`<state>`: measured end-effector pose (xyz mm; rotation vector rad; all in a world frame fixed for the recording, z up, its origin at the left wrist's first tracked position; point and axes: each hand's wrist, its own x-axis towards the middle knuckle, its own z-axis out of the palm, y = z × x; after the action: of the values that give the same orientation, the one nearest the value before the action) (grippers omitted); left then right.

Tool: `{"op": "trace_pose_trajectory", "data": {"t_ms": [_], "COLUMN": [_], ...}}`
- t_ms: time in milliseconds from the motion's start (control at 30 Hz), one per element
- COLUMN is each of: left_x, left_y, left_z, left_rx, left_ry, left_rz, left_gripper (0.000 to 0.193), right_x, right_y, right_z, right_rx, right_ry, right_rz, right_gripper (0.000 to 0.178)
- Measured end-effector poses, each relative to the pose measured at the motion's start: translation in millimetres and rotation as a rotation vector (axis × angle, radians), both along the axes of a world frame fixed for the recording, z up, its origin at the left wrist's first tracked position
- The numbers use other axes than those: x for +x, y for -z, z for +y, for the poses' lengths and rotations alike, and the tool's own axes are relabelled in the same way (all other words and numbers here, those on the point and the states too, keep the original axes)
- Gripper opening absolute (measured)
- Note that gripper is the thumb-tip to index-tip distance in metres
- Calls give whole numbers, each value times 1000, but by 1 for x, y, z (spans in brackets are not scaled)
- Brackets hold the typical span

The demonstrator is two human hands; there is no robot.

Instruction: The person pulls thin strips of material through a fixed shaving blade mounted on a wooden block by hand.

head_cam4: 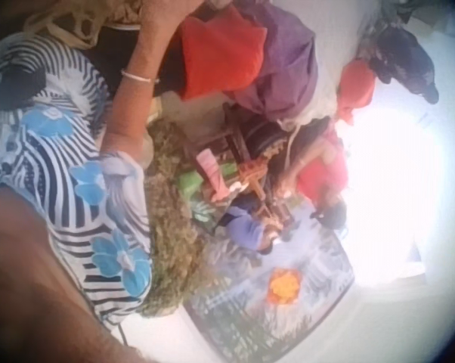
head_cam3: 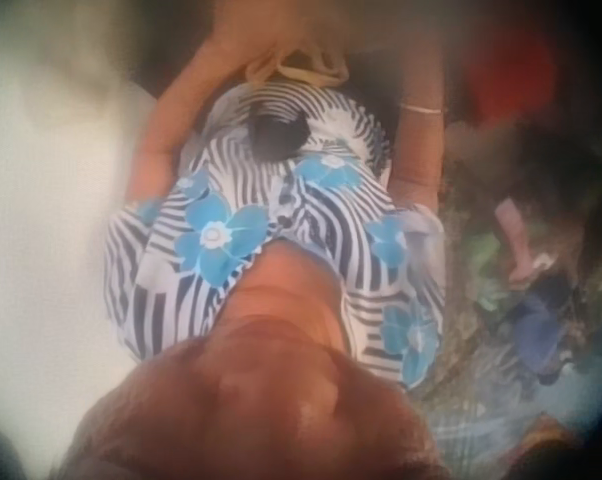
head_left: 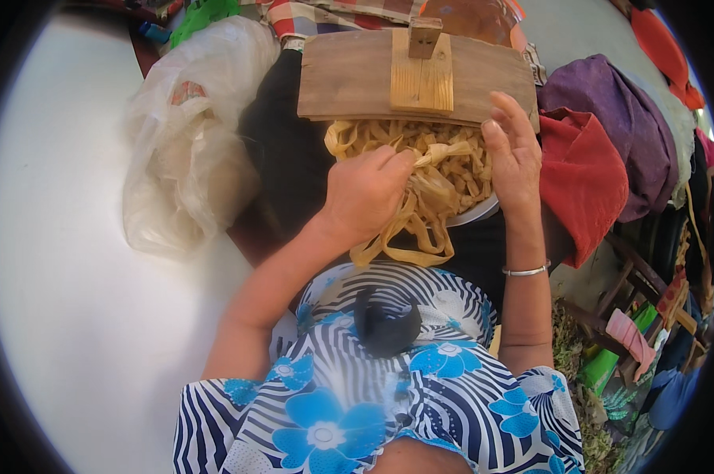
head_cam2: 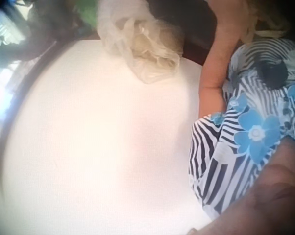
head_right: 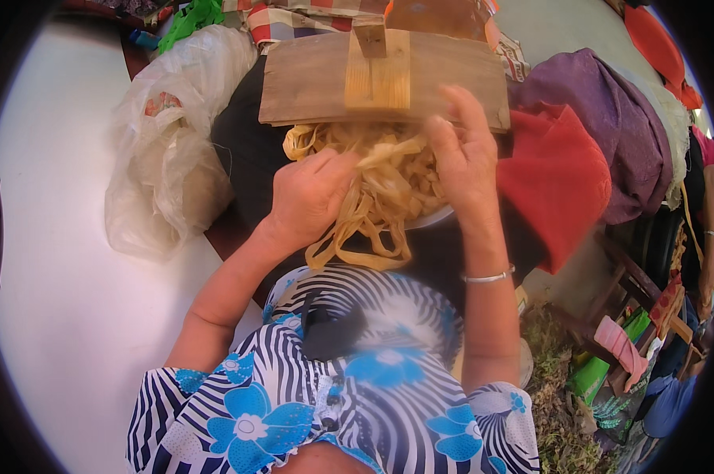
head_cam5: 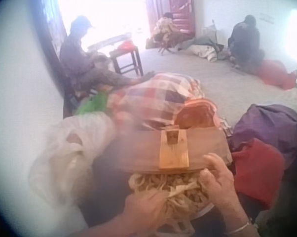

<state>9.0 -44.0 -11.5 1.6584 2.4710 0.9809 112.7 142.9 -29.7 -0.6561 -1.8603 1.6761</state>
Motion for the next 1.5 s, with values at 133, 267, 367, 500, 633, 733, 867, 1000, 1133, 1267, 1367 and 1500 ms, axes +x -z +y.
{"op": "trace_pose_trajectory", "data": {"t_ms": [133,267,367,500,633,733,867,1000,1133,1267,1367,1500], "left_x": [-16,-36,-55,-91,-105,-110,-106,-101,-101,-57,-20,-27], "left_y": [-1,-5,-12,11,10,24,42,35,48,42,5,-11], "left_z": [20,33,40,49,57,65,73,75,47,58,64,42], "left_rx": [117,42,-78,-42,-29,-27,-12,-98,-82,105,190,32], "left_ry": [104,127,80,-1,-59,-105,-135,-221,-317,-104,129,215], "left_rz": [144,-322,-859,-1008,-984,-926,-530,-301,-263,-480,-1193,-1064], "left_gripper": [10,14,15,16,19,18,18,19,18,18,23,24], "right_x": [-12,-19,-29,-57,-73,-79,-81,-69,-39,-37,-38,-18], "right_y": [-30,-17,-11,-3,8,30,22,33,28,-25,-31,-57], "right_z": [17,35,34,28,31,33,23,29,35,-6,-13,-12], "right_rx": [63,-385,-354,-218,-79,205,459,741,871,1013,942,809], "right_ry": [-427,-577,-404,-267,-175,-91,-114,-41,-20,135,-4,-103], "right_rz": [-193,-255,-141,-141,-149,-71,-221,-233,-262,33,-85,-186], "right_gripper": [25,13,13,11,10,9,14,10,8,10,12,13]}}
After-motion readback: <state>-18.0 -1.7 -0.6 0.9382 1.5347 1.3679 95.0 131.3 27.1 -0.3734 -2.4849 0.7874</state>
